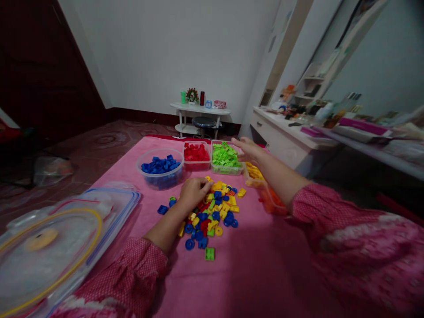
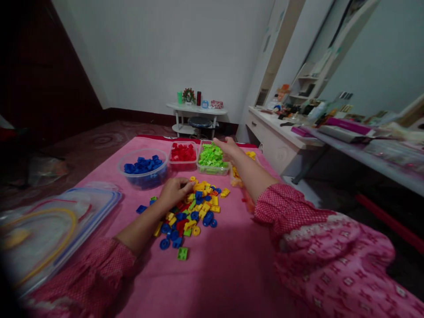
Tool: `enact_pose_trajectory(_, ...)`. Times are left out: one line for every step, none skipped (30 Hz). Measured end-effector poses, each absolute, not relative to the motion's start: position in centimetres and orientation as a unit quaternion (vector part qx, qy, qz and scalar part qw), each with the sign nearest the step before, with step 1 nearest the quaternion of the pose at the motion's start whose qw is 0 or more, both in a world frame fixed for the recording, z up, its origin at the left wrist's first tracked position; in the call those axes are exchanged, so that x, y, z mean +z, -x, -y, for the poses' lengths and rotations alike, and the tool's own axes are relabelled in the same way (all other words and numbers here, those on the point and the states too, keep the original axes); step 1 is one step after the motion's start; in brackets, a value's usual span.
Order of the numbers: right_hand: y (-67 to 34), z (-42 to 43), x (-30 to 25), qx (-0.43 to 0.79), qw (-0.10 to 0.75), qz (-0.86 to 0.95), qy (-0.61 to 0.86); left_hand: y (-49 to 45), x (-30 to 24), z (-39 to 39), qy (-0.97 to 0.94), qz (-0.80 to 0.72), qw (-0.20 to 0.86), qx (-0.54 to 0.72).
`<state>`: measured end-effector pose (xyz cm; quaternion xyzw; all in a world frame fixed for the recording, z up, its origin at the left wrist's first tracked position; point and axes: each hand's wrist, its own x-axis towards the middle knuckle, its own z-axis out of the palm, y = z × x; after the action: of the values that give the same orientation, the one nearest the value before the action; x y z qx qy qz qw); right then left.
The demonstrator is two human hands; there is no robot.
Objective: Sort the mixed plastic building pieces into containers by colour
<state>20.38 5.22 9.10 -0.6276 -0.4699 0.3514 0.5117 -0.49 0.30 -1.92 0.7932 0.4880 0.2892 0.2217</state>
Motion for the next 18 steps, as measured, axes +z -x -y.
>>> enact_pose_trajectory(-20.5, -4.5, 9.3, 0.322, 0.487, 0.497, 0.642, 0.5, -2.0, -0.4, -0.791, -0.488, 0.228, 0.288)
enact_pose_trajectory(-20.4, -3.4, 9.2, 0.293, 0.466, 0.539, 0.637, 0.6, -2.1, -0.5, -0.789, -0.490, 0.234, 0.288)
enact_pose_trajectory(-20.2, -1.9, 9.0, 0.264, 0.432, 0.593, 0.626, 0.6, -2.2, -0.6, -0.787, -0.490, 0.239, 0.289)
enact_pose_trajectory(-19.9, 0.0, 8.6, 0.232, 0.384, 0.657, 0.605, 0.6, -2.3, -0.7, -0.786, -0.489, 0.242, 0.291)
enact_pose_trajectory(-19.5, 2.1, 8.0, 0.216, 0.346, 0.698, 0.589, 0.6, -2.4, -0.7, -0.785, -0.488, 0.242, 0.295)
enact_pose_trajectory(-19.0, 4.4, 7.2, 0.207, 0.315, 0.737, 0.561, 0.6, -2.4, -0.7, -0.785, -0.486, 0.240, 0.299)
enact_pose_trajectory(-18.6, 6.9, 6.3, 0.182, 0.295, 0.775, 0.529, 0.6, -2.4, -0.7, -0.786, -0.484, 0.238, 0.302)
enact_pose_trajectory(-18.2, 9.4, 5.4, 0.145, 0.275, 0.809, 0.499, 0.6, -2.4, -0.6, -0.788, -0.482, 0.233, 0.304)
enact_pose_trajectory(-17.8, 11.8, 4.5, 0.115, 0.252, 0.839, 0.468, 0.6, -2.3, -0.6, -0.790, -0.481, 0.228, 0.303)
enact_pose_trajectory(-17.4, 14.1, 3.6, 0.091, 0.227, 0.865, 0.438, 0.6, -2.3, -0.5, -0.793, -0.483, 0.221, 0.300)
enact_pose_trajectory(-17.0, 16.3, 2.8, 0.074, 0.202, 0.888, 0.406, 0.6, -2.3, -0.5, -0.794, -0.486, 0.212, 0.297)
enact_pose_trajectory(-16.6, 18.2, 2.1, 0.067, 0.170, 0.904, 0.386, 0.6, -2.3, -0.5, -0.796, -0.489, 0.204, 0.293)
enact_pose_trajectory(-16.1, 20.0, 1.5, 0.067, 0.150, 0.917, 0.364, 0.6, -2.3, -0.5, -0.798, -0.490, 0.198, 0.289)
enact_pose_trajectory(-15.7, 21.4, 1.0, 0.072, 0.133, 0.924, 0.353, 0.6, -2.4, -0.5, -0.801, -0.488, 0.194, 0.286)
enact_pose_trajectory(-15.3, 22.6, 0.6, 0.076, 0.114, 0.930, 0.342, 0.6, -2.5, -0.6, -0.804, -0.485, 0.193, 0.284)
enact_pose_trajectory(-15.0, 23.7, 0.1, 0.077, 0.101, 0.936, 0.329, 0.7, -2.6, -0.7, -0.808, -0.478, 0.200, 0.281)
enact_pose_trajectory(-14.8, 24.6, -0.3, 0.073, 0.090, 0.941, 0.317, 0.7, -2.8, -0.9, -0.811, -0.470, 0.211, 0.278)
enact_pose_trajectory(-14.7, 25.4, -0.8, 0.067, 0.084, 0.947, 0.303, 0.8, -2.9, -1.0, -0.813, -0.462, 0.224, 0.275)
